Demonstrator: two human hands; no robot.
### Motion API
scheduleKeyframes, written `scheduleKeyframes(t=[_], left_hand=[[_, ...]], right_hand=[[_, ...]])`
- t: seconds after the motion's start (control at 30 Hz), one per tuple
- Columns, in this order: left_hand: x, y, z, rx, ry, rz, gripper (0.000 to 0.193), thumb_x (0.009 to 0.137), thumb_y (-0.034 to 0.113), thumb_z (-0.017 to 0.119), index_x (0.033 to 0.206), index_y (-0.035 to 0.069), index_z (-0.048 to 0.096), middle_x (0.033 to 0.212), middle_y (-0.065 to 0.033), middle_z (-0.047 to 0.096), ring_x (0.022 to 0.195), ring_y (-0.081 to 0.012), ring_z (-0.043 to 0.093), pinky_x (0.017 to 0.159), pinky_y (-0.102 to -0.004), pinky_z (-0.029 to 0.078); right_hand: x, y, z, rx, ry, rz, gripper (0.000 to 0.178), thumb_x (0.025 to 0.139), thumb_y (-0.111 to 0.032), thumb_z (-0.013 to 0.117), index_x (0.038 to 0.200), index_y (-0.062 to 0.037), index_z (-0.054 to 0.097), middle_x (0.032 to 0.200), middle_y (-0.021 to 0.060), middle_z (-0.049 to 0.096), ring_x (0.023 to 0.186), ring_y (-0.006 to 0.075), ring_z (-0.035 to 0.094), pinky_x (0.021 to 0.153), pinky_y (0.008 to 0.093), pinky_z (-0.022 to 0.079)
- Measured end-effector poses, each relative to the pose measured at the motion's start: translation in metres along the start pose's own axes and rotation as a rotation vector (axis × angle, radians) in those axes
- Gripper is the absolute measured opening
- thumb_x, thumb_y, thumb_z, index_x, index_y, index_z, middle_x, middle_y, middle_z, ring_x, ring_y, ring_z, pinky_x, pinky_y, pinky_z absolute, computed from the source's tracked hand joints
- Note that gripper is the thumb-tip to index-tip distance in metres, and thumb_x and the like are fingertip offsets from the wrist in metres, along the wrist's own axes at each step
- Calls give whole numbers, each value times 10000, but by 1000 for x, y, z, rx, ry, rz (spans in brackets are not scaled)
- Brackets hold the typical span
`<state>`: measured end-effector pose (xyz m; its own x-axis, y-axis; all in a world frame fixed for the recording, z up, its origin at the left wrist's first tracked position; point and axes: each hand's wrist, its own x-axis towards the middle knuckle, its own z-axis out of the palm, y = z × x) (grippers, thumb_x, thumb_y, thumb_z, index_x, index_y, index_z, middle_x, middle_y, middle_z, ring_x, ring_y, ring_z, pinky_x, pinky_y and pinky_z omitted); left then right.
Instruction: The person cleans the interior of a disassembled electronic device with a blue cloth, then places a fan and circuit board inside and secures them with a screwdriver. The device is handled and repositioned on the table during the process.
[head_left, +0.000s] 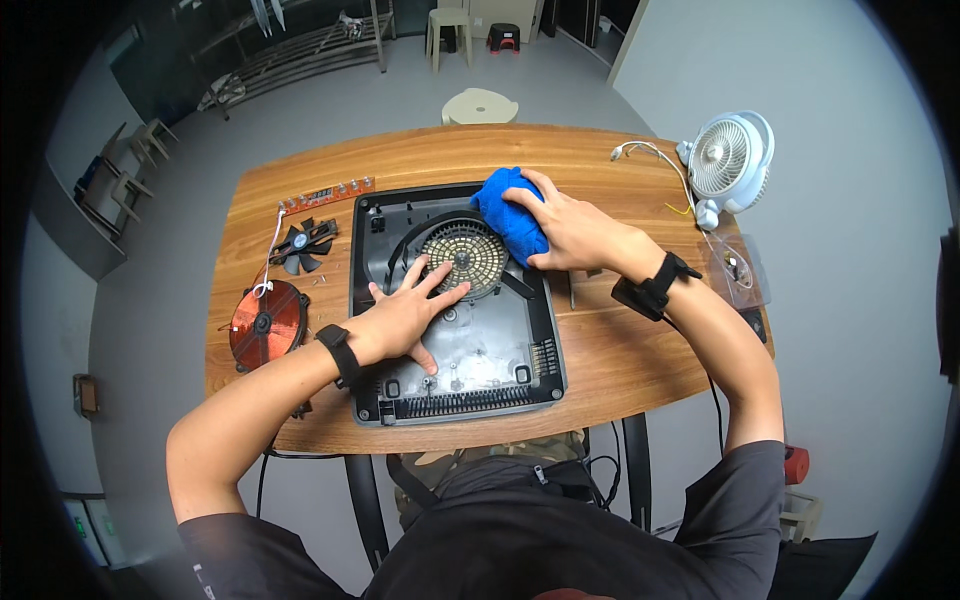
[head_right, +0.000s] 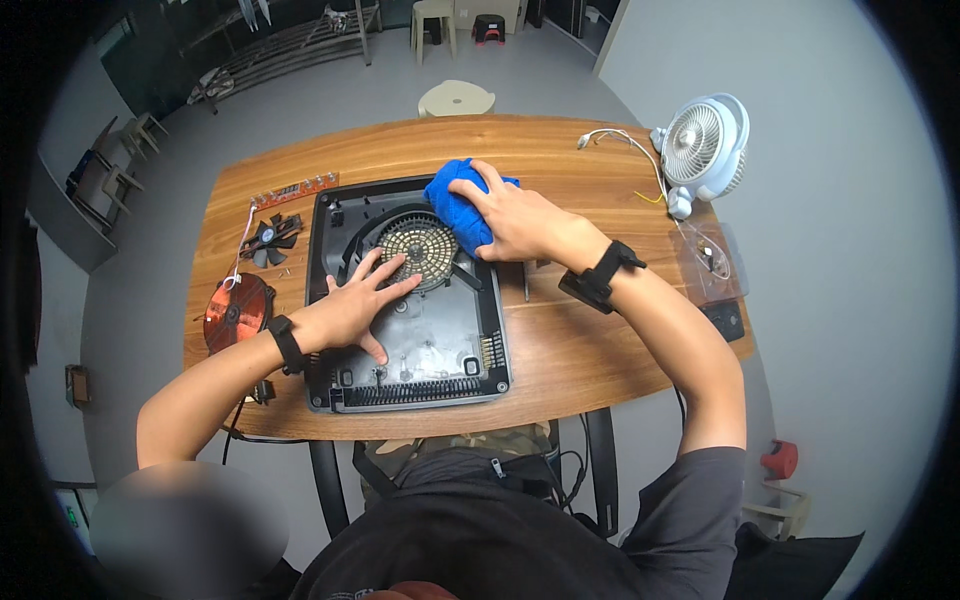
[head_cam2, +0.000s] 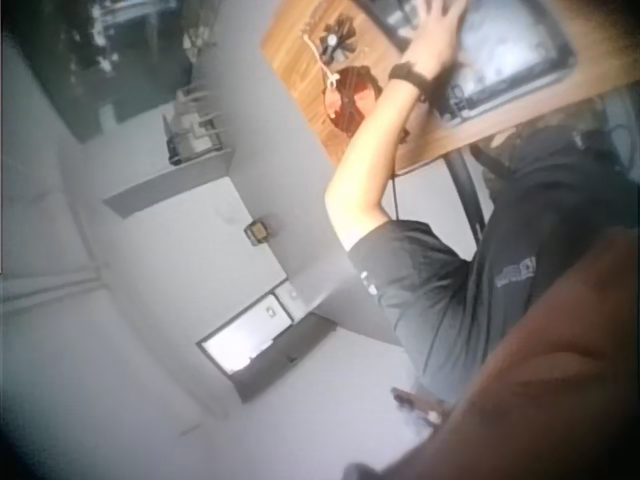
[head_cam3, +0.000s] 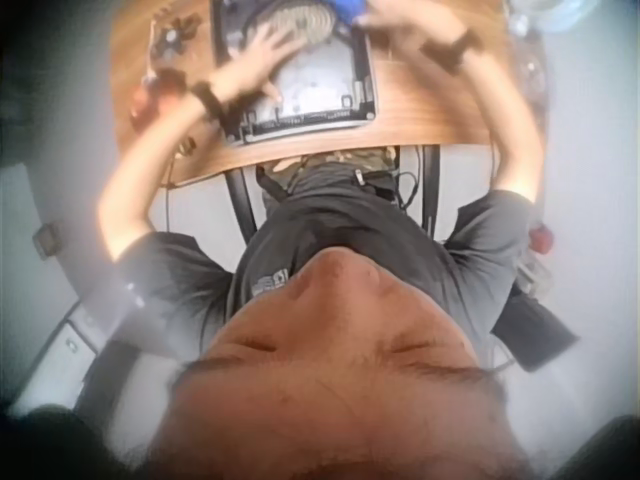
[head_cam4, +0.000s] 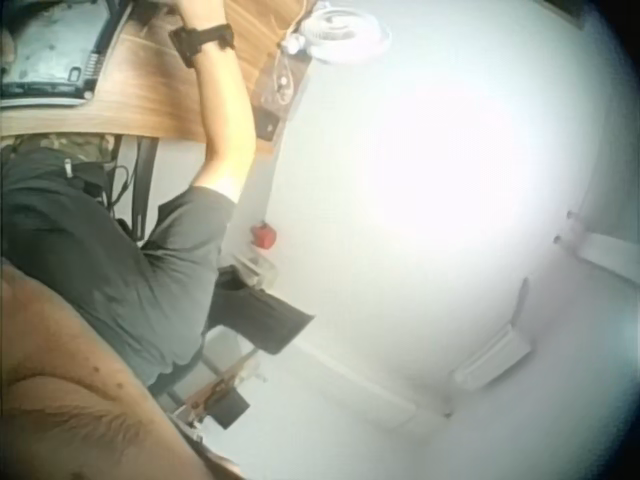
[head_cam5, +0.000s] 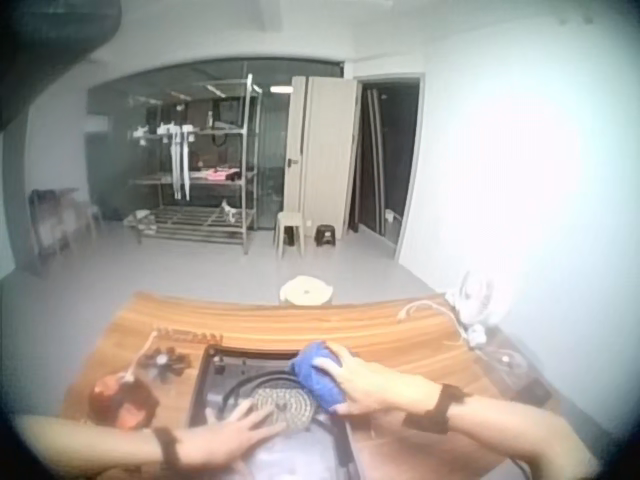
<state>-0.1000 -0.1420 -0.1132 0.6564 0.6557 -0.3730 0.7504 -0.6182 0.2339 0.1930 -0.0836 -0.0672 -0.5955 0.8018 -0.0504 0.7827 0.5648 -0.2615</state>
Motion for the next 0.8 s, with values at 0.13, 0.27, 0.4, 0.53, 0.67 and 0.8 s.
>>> scheduleKeyframes(t=[0.13, 0.27, 0.4, 0.53, 0.67, 0.8], left_hand=[[-1, -1, 1, -17, 10, 2, 1333, 466, 357, 984, 1598, 296, 284, 1684, -106, 142, 1537, -451, 79, 949, -869, 379], [0, -1, 2, -19, 21, 7, 1331, 462, 357, 983, 1597, 295, 289, 1685, -106, 139, 1539, -449, 77, 953, -870, 373], [0, -1, 1, -27, 24, 14, 1326, 460, 360, 983, 1594, 297, 298, 1687, -102, 138, 1541, -447, 75, 952, -869, 373], [0, 1, 1, -33, 19, -4, 1314, 458, 356, 984, 1588, 296, 314, 1687, -97, 147, 1539, -445, 79, 946, -870, 374], [0, 0, 1, -32, 21, -6, 1296, 464, 350, 984, 1582, 293, 331, 1687, -94, 150, 1540, -443, 80, 940, -878, 367], [0, 2, -2, -53, -5, -11, 1289, 470, 353, 981, 1580, 297, 329, 1686, -93, 150, 1539, -444, 89, 971, -854, 378]], right_hand=[[-11, -5, 6, -58, -55, -136, 754, 747, -233, 815, 1412, -226, 457, 1388, 238, 441, 1071, 457, 644, 902, 506, 574], [-11, -3, 15, -82, -18, -117, 703, 762, -255, 826, 1383, -251, 494, 1403, 210, 443, 1114, 442, 626, 878, 500, 580], [-5, -4, 22, -134, 28, -103, 720, 756, -244, 839, 1387, -267, 492, 1411, 204, 439, 1123, 456, 615, 857, 520, 582], [0, -6, 38, -159, 122, -49, 702, 764, -194, 824, 1379, -268, 493, 1336, 214, 465, 1029, 476, 638, 836, 548, 570], [6, -20, 42, -214, 162, -9, 660, 776, -110, 769, 1370, -225, 504, 1187, 220, 514, 915, 431, 667, 788, 522, 555], [7, -22, 46, -196, 200, -2, 670, 761, -31, 737, 1370, -173, 497, 1163, 251, 514, 841, 422, 667, 742, 496, 560]])
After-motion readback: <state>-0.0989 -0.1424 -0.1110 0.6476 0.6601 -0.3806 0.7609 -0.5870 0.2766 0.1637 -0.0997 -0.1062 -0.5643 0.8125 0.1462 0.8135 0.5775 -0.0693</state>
